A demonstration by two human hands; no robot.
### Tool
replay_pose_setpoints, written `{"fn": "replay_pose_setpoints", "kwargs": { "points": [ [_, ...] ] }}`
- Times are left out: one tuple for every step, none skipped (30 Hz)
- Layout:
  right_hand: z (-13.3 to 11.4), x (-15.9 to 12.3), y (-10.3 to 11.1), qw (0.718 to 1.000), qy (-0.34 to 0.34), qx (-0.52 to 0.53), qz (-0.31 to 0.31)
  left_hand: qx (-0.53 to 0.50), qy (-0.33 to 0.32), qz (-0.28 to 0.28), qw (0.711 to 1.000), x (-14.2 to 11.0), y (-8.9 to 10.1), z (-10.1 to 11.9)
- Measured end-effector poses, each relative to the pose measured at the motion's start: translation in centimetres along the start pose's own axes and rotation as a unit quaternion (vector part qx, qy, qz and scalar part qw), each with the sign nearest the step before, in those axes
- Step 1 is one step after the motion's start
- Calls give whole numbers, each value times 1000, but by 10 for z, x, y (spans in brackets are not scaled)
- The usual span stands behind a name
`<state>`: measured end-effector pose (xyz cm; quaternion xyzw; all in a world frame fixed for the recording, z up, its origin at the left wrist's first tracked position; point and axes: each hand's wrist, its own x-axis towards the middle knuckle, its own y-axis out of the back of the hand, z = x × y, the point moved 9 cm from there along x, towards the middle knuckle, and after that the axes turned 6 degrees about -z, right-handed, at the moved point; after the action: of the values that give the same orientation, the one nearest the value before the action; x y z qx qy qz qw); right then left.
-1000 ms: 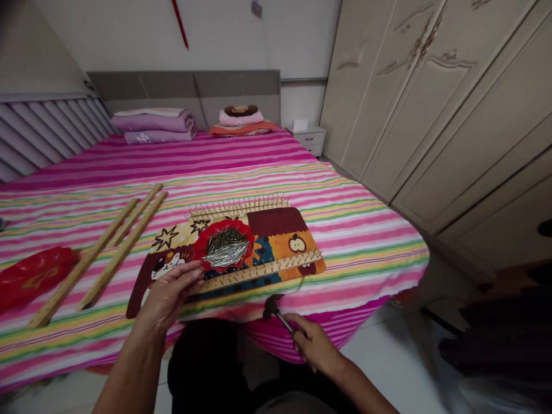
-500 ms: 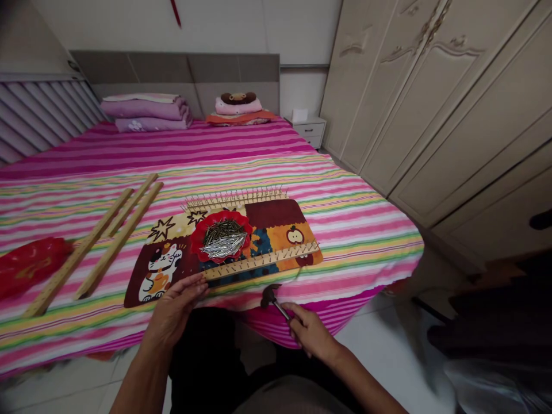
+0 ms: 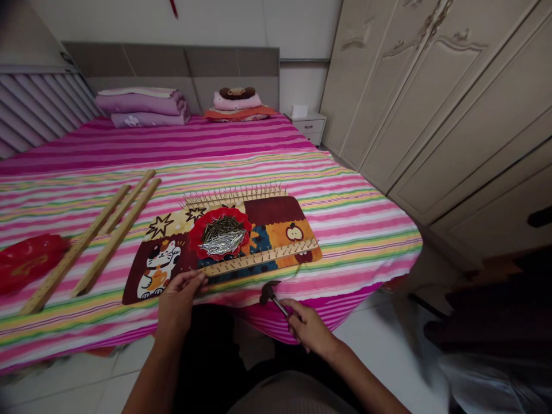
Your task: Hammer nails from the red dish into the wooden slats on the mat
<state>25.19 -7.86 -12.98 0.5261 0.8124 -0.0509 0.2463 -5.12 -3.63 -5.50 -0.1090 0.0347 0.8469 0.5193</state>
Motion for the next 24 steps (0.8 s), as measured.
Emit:
{"fn": "replay_pose_setpoints", "kwargs": {
  "points": [
    [0,0,0,1000,-1,0,-1,17,-7,-1,1000,1,-1,0],
    [0,0,0,1000,-2,0,-2,40,-13,0,999,2,-2,-1],
    [1,0,0,1000,-3,0,-2,71,-16,2,997,3,-2,-2],
    [1,0,0,1000,-4,0,-4,105,-21,6,994,4,-2,-3],
    [1,0,0,1000,-6,0,-5,140,-28,13,990,5,-1,-2],
    [1,0,0,1000,-7,0,-6,171,-38,21,984,5,0,-1],
    [1,0,0,1000,-8,1,-6,196,-50,29,979,5,1,1],
    [1,-1,0,1000,-9,2,-6,213,-62,34,974,4,1,3],
    [1,-1,0,1000,-10,3,-5,224,-72,37,971,4,1,4],
    [0,-1,0,1000,-10,4,-4,231,-79,38,969,4,1,6],
    [0,-1,0,1000,-10,5,-4,236,-86,38,967,4,0,7],
    [0,-1,1,1000,-10,6,-3,241,-94,36,965,4,-1,8],
    [0,-1,1,1000,-10,7,-2,245,-103,34,963,4,-2,9],
    [0,-1,1,1000,-10,8,-1,249,-114,31,961,4,-3,10],
    [0,-1,1,1000,-9,8,0,255,-126,29,958,4,-4,11],
    [0,-1,1,1000,-8,8,2,261,-138,26,955,3,-6,12],
    [-1,-2,0,1000,-6,8,3,269,-151,26,951,3,-7,13],
    [-3,-3,-1,1000,-4,7,4,278,-163,25,946,2,-8,14],
    [-5,-6,-3,1000,-2,6,3,287,-178,25,941,1,-9,15],
    [-9,-8,-6,1000,-1,5,0,295,-193,25,935,0,-11,16],
    [-14,-11,-9,1000,0,4,-7,304,-207,23,930,-1,-12,16],
    [-22,-14,-13,1000,5,4,-15,312,-222,22,924,-2,-14,17],
    [-33,-17,-17,1000,17,3,-23,319,-234,20,918,-3,-15,17],
    [-47,-20,-22,999,38,-1,-32,326,-244,18,913,-3,-17,17]
  ]
}}
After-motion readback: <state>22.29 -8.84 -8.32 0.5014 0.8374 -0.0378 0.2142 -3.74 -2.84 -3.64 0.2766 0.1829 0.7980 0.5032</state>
